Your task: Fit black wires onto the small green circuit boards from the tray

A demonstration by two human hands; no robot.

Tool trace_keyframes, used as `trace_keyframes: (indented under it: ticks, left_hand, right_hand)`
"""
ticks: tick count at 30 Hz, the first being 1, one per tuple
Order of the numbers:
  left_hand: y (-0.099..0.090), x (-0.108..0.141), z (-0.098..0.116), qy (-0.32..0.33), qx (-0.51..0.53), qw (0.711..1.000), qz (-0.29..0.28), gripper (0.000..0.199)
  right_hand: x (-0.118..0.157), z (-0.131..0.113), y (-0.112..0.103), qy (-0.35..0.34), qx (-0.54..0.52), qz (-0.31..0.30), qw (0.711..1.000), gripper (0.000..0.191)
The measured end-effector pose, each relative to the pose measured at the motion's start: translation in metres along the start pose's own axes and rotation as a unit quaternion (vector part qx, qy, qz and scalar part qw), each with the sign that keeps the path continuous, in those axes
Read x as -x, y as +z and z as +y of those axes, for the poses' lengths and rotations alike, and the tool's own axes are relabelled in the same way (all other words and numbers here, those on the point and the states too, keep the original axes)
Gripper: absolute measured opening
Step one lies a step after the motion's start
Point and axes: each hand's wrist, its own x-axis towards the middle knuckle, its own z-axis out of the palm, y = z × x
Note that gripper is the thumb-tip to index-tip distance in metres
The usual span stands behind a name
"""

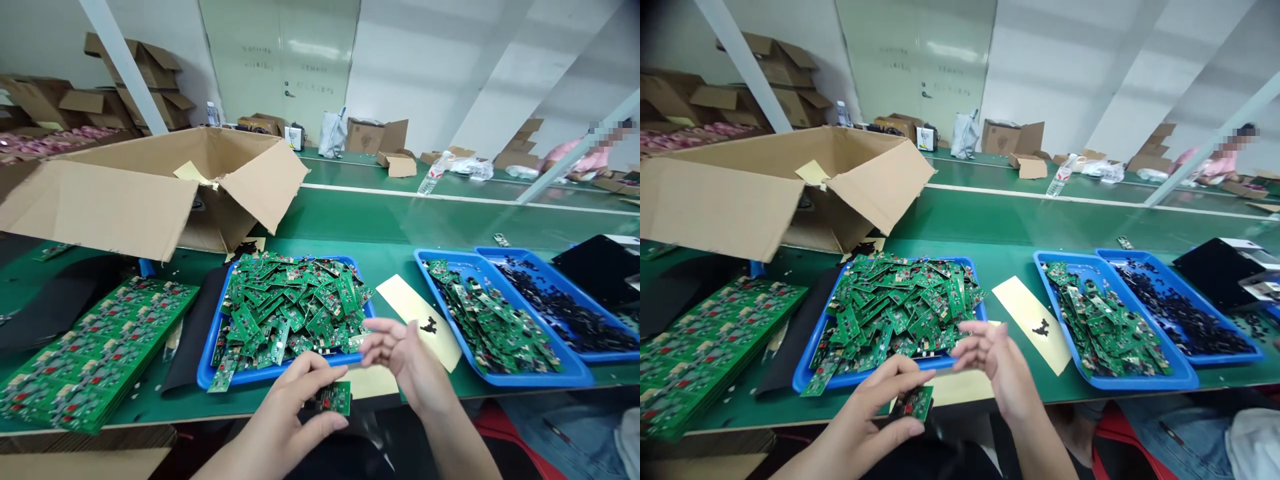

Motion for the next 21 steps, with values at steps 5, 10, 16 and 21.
trace_keyframes:
  ticks: [5, 10, 16, 21]
  left_hand:
    - [-0.003, 0.000, -0.005, 0.158, -0.165, 0.970, 0.078, 0.029]
    - [-0.010, -0.001, -0.012, 0.264, -0.311, 0.902, 0.144, 0.028]
    - [-0.018, 0.000, -0.007, 0.289, -0.329, 0.883, 0.169, 0.027]
    - [-0.016, -0.002, 0.002, 0.256, -0.278, 0.901, 0.213, 0.019]
  right_hand:
    - [0.012, 0.017, 0.017, 0.130, -0.098, -0.170, 0.972, 0.047]
    - [0.027, 0.015, 0.027, 0.133, -0.100, -0.195, 0.967, 0.041]
    - [0.034, 0.010, 0.034, 0.118, -0.057, -0.149, 0.980, 0.039]
    - [0.029, 0.019, 0.041, 0.127, -0.103, -0.116, 0.980, 0.030]
